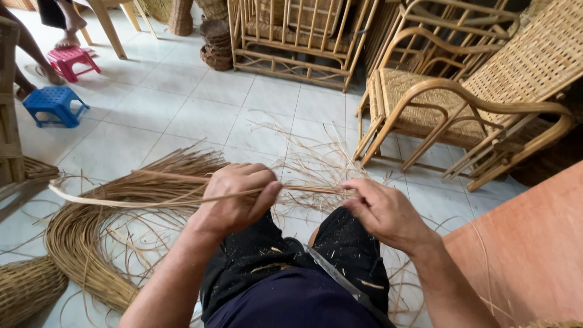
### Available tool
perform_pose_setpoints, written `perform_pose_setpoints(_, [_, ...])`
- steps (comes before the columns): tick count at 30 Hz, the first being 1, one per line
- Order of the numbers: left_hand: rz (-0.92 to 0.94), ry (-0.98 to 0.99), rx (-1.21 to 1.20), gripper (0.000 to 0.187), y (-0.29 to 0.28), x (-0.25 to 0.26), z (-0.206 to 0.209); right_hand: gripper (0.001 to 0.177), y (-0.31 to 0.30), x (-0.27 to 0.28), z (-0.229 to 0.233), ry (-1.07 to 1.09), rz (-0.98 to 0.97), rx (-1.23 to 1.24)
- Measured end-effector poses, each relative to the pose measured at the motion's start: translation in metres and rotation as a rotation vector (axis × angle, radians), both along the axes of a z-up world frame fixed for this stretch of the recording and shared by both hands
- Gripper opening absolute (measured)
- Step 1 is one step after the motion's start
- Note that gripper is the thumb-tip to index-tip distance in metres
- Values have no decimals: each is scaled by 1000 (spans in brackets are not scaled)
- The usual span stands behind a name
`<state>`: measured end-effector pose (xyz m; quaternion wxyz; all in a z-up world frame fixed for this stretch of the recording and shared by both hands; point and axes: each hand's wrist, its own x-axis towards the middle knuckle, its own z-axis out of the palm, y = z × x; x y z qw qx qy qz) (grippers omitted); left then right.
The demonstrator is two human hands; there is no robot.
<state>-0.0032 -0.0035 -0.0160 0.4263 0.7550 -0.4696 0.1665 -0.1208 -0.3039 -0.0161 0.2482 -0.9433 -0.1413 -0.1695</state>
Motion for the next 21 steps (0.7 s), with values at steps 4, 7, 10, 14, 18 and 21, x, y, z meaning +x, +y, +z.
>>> perform_pose_setpoints(4, [-28,-83,48,44,-19,-6,-3,22,25,8,1,-43,62,71])
perform_pose_setpoints(7, [-34,52,36,50,-32,-21,2,28,34,14,-4,-128,51,-49])
perform_pose_setpoints(10, [-52,111,42,48,-49,-34,2,36,47,14,1,-176,71,-157])
perform_pose_setpoints(14, [-90,182,63,46,-54,-35,0,24,50,13,10,-171,136,-136])
perform_pose_setpoints(18, [-105,212,75,44,-47,-37,7,20,52,12,11,-184,136,-124])
perform_pose_setpoints(21, [-73,213,74,44,-44,-33,4,18,51,16,7,-143,144,-79])
